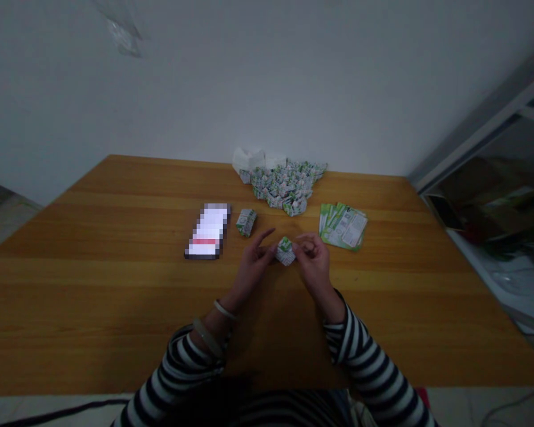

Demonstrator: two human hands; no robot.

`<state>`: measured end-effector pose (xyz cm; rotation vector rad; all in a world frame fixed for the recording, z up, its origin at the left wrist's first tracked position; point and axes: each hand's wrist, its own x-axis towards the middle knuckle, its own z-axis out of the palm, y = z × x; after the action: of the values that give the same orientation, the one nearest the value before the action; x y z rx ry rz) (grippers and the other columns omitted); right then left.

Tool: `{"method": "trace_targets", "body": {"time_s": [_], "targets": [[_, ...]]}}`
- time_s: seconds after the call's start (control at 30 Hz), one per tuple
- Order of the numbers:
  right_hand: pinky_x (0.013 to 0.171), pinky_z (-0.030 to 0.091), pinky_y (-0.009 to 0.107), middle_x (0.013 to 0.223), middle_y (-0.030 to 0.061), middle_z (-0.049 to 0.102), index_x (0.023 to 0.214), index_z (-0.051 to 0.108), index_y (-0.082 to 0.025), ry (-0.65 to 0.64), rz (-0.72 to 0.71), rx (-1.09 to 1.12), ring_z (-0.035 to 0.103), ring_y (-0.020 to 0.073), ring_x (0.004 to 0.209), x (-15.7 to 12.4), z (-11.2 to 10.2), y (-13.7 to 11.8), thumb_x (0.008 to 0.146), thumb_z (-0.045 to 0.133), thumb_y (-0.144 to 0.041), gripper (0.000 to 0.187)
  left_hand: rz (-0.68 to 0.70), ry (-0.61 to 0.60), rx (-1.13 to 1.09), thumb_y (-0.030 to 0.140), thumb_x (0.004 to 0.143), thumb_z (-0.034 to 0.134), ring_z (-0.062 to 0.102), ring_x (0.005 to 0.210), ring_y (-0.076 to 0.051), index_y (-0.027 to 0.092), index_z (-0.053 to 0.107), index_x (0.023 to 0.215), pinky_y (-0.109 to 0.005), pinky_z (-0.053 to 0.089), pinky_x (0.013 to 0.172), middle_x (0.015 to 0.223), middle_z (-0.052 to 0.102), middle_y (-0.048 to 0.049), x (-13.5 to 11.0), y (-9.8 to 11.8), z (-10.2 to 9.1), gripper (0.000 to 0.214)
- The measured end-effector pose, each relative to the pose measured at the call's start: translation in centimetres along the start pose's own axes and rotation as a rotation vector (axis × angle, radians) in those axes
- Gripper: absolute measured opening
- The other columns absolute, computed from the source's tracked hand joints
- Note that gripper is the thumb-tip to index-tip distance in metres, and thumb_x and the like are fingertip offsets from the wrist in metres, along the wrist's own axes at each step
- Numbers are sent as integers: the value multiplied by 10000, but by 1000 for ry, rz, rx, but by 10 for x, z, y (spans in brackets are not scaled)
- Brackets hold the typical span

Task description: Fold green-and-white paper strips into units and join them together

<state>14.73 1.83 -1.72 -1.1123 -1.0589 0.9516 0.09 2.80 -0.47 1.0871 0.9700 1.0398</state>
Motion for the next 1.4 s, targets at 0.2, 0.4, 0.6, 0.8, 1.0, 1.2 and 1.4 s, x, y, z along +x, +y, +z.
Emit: {"method": "trace_targets", "body": {"time_s": [0.2,0.4,0.6,0.8,1.0,1.2,1.4], "targets": [[533,376,242,634,-49,480,983,552,-235,-37,-156,-370,452,127,537,-5,2,-4,828,584,-236,159,108,-31,295,457,875,549,636,1049,-230,174,701,1073,-329,467,947,1095,718,-68,-2,0,6,377],[806,489,313,1093,70,613,1390,363,-235,-498,-207,-335,606,188,909,-8,3,-7,782,560,-134,646,-105,-54,-65,538,763,665,663,819,-186,137,714,915,-258,502,739,874,736,-64,0,-7,10,432],[1057,369,450,1320,105,511,1280,519,-240,-458,-386,-329,460,263,1249,-3,-6,-18,762,546,-115,534,-207,63,-448,348,746,739,662,787,-157,133,714,877,-247,504,768,864,730,-56,-1,-2,5,253],[958,454,424,1117,80,631,1156,671,-282,-411,-450,-508,559,246,1103,4,-14,-15,799,678,-254,359,-242,169,-495,225,779,698,671,842,-162,122,689,1033,-279,496,860,937,737,-73,-2,5,2,275],[661,526,287,782,37,742,818,766,-230,-169,-182,-288,669,170,698,0,-9,0,812,669,-231,97,-186,33,-251,395,842,633,688,902,-198,166,594,1258,-332,523,857,1022,733,-87,-2,4,1,476],[433,467,219,539,5,676,679,738,-174,-7,164,10,583,119,435,3,-6,-1,705,729,-290,120,98,10,129,344,765,716,713,752,-208,133,745,929,-334,577,752,844,762,-70,0,7,-3,269],[403,478,215,540,24,690,715,731,-157,-40,320,128,618,132,419,0,-4,-8,660,771,-368,221,120,107,107,312,779,702,722,776,-212,145,759,870,-337,582,768,835,770,-60,-2,5,0,198]]}}
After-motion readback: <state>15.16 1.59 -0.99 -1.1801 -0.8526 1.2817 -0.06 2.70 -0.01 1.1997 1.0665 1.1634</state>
